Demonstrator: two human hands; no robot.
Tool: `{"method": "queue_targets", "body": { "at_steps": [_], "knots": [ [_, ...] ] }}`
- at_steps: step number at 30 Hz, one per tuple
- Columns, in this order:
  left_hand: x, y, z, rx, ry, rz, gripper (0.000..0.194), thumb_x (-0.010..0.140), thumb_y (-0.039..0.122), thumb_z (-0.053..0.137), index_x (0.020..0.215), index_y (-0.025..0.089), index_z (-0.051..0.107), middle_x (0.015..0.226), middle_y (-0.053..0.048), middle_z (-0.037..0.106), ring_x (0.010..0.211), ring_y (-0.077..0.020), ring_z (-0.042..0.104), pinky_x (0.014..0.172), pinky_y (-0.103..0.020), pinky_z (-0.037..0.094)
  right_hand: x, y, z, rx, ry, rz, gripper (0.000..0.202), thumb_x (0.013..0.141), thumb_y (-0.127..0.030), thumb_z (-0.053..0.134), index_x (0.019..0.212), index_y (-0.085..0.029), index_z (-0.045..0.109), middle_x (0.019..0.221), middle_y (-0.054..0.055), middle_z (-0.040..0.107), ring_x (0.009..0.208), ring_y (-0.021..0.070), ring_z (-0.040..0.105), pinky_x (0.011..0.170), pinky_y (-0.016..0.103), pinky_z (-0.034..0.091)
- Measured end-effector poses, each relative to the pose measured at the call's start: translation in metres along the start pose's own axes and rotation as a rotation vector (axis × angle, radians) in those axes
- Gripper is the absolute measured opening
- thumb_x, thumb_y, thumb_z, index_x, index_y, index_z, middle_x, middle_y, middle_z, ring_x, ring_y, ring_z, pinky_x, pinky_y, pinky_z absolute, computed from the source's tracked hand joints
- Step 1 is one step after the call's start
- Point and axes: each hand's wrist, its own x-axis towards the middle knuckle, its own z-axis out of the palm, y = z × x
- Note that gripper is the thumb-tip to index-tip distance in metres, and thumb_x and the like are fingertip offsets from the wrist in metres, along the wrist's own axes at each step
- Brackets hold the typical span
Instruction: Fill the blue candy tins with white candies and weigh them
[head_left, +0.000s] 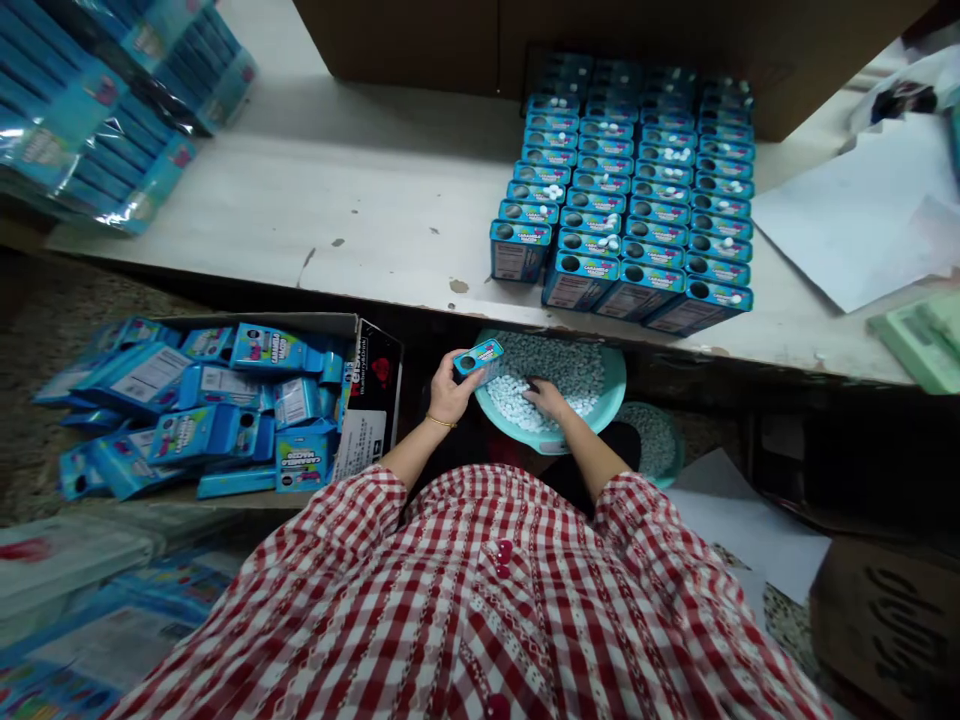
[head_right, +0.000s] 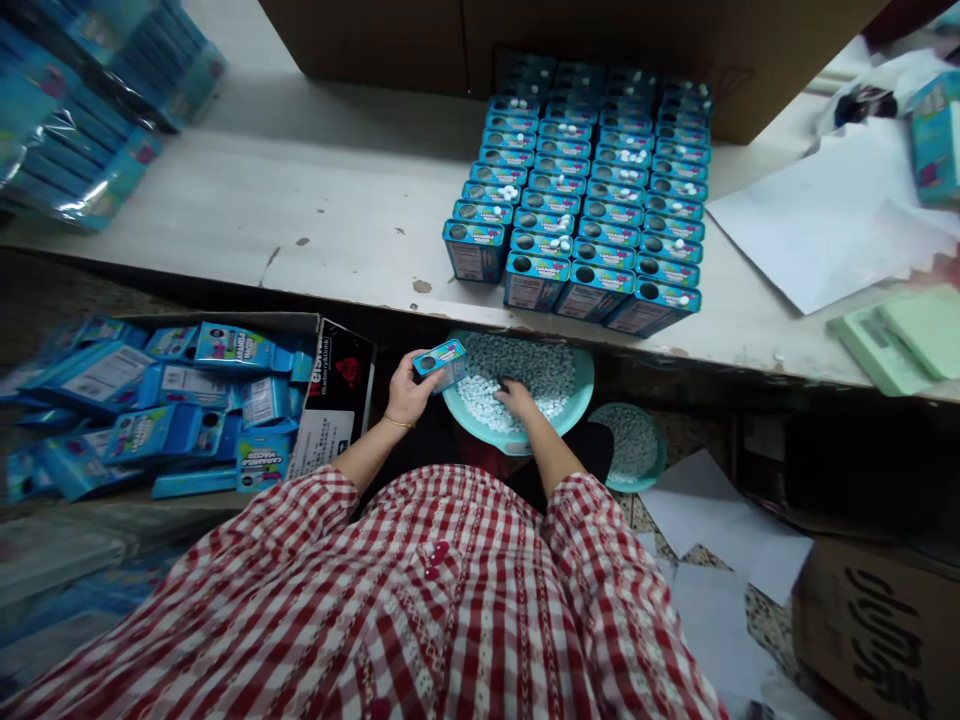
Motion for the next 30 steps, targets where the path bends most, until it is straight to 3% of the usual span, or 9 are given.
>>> {"method": "queue_targets", "body": {
  "at_steps": [4,7,10,15,19,23,26,28,30],
  "knots": [
    [0.005,-0.001,-0.003,0.016,0.033,0.013,0.039,0.071,0.035,0.065,0.103,0.018,0.054,0.095,-0.004,0.062,0.086,-0.0159,0.060,0.081,-0.029,0.047,-0.015,0.012,-0.026,0.124,-0.026,0.010,0.035,0.080,-0.025,0.047,0.110,-0.010,0.054,0.077,0.002,0.062,0.065,0.0112,0.054,0.061,0.022,0.044],
    [0.009,0.001,0.001,0.024,0.010,0.042,0.038,0.072,0.035,0.065,0.103,0.018,0.054,0.094,-0.003,0.062,0.085,-0.0160,0.059,0.080,-0.029,0.047,-0.036,0.013,-0.060,0.285,-0.026,0.000,0.038,0.078,-0.031,0.047,0.110,-0.012,0.054,0.068,-0.002,0.056,0.056,0.0105,0.049,0.056,0.023,0.042],
    [0.010,0.006,0.015,0.049,-0.069,0.091,0.036,0.072,0.031,0.064,0.104,0.018,0.054,0.097,-0.004,0.062,0.089,-0.0173,0.059,0.082,-0.030,0.047,-0.055,0.003,-0.098,0.371,-0.001,-0.042,0.041,0.076,-0.038,0.051,0.108,-0.013,0.057,0.070,0.000,0.058,0.060,0.0122,0.051,0.059,0.024,0.041],
    [0.006,0.013,0.041,0.161,-0.216,0.207,0.032,0.073,0.023,0.062,0.104,0.016,0.056,0.103,-0.009,0.062,0.098,-0.0218,0.058,0.088,-0.035,0.044,-0.069,-0.042,-0.140,-0.113,-0.032,-0.053,0.031,0.080,-0.035,0.050,0.104,-0.020,0.065,0.091,0.006,0.068,0.085,0.0203,0.060,0.073,0.028,0.042],
    [0.001,0.015,0.051,0.225,-0.276,0.262,0.033,0.075,0.024,0.060,0.107,0.016,0.056,0.107,-0.010,0.062,0.101,-0.0241,0.056,0.089,-0.037,0.043,-0.071,-0.089,-0.146,-0.537,-0.110,0.027,0.030,0.084,-0.031,0.045,0.099,-0.019,0.067,0.099,0.013,0.067,0.091,0.0287,0.062,0.074,0.035,0.044],
    [-0.001,0.014,0.052,0.225,-0.289,0.258,0.034,0.075,0.024,0.059,0.108,0.017,0.056,0.108,-0.010,0.061,0.101,-0.0240,0.056,0.089,-0.037,0.042,-0.080,-0.117,-0.149,-0.671,-0.128,0.043,0.031,0.087,-0.026,0.038,0.099,-0.016,0.065,0.101,0.017,0.065,0.088,0.0285,0.063,0.072,0.036,0.045],
    [-0.001,0.013,0.046,0.182,-0.252,0.234,0.032,0.075,0.025,0.060,0.107,0.018,0.056,0.106,-0.009,0.062,0.099,-0.0230,0.057,0.088,-0.036,0.044,-0.088,-0.103,-0.157,-0.673,-0.089,0.036,0.033,0.089,-0.028,0.035,0.106,-0.019,0.061,0.104,0.015,0.064,0.087,0.0262,0.063,0.073,0.034,0.045],
    [0.000,0.012,0.039,0.139,-0.221,0.210,0.033,0.076,0.027,0.061,0.107,0.018,0.055,0.106,-0.009,0.062,0.099,-0.0220,0.057,0.089,-0.036,0.044,-0.088,-0.075,-0.156,-0.650,-0.060,0.070,0.033,0.089,-0.033,0.037,0.112,-0.022,0.057,0.109,0.013,0.063,0.089,0.0252,0.063,0.074,0.034,0.045],
    [0.000,0.011,0.030,0.094,-0.188,0.180,0.034,0.075,0.030,0.062,0.107,0.019,0.054,0.105,-0.008,0.062,0.098,-0.0209,0.058,0.089,-0.035,0.044,-0.081,-0.041,-0.143,-0.598,-0.068,0.157,0.033,0.087,-0.033,0.041,0.116,-0.023,0.055,0.111,0.013,0.062,0.092,0.0252,0.062,0.075,0.035,0.046]
  ]
}}
